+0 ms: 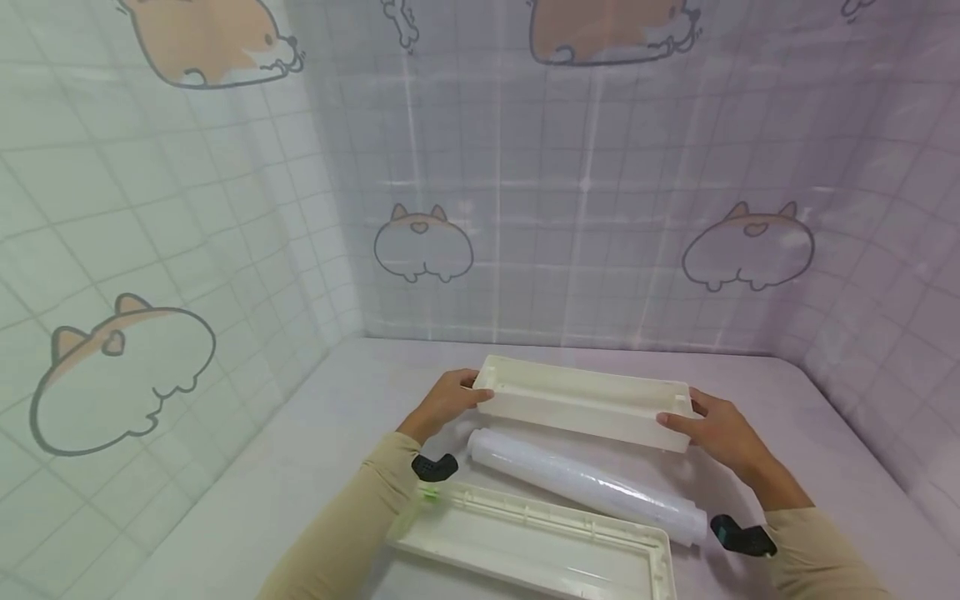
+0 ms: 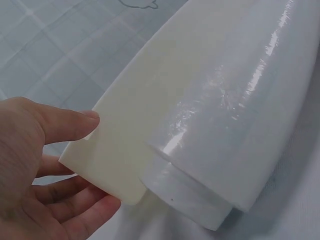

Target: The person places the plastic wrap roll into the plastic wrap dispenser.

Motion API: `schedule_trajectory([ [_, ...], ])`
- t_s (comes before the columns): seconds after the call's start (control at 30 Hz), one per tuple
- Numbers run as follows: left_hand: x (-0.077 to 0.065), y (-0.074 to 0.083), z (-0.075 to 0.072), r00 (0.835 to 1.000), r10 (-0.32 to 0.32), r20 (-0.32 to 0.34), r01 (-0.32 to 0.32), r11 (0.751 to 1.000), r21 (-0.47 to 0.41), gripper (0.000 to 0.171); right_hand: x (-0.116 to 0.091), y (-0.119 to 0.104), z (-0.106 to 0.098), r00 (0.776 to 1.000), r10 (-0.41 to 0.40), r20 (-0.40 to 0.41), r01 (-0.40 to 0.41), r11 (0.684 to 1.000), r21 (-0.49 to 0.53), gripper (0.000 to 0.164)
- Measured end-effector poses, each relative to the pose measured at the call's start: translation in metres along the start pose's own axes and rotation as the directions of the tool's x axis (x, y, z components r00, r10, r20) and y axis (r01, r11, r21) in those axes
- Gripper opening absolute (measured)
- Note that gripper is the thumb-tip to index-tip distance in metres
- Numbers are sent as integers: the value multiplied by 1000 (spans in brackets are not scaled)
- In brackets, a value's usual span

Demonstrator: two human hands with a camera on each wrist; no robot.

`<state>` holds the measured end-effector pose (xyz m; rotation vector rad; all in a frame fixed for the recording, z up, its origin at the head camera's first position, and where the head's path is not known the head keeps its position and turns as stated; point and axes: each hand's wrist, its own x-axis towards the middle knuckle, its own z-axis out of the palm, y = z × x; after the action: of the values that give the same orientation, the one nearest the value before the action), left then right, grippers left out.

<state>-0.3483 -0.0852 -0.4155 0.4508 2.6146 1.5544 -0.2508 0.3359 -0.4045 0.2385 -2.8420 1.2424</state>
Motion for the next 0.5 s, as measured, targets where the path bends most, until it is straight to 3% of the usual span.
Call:
schedule_trajectory([
  [0.5, -5, -5, 1, 998, -61, -24, 61, 998, -9, 49, 6, 4, 5, 997, 55, 46, -54, 998, -20, 81],
])
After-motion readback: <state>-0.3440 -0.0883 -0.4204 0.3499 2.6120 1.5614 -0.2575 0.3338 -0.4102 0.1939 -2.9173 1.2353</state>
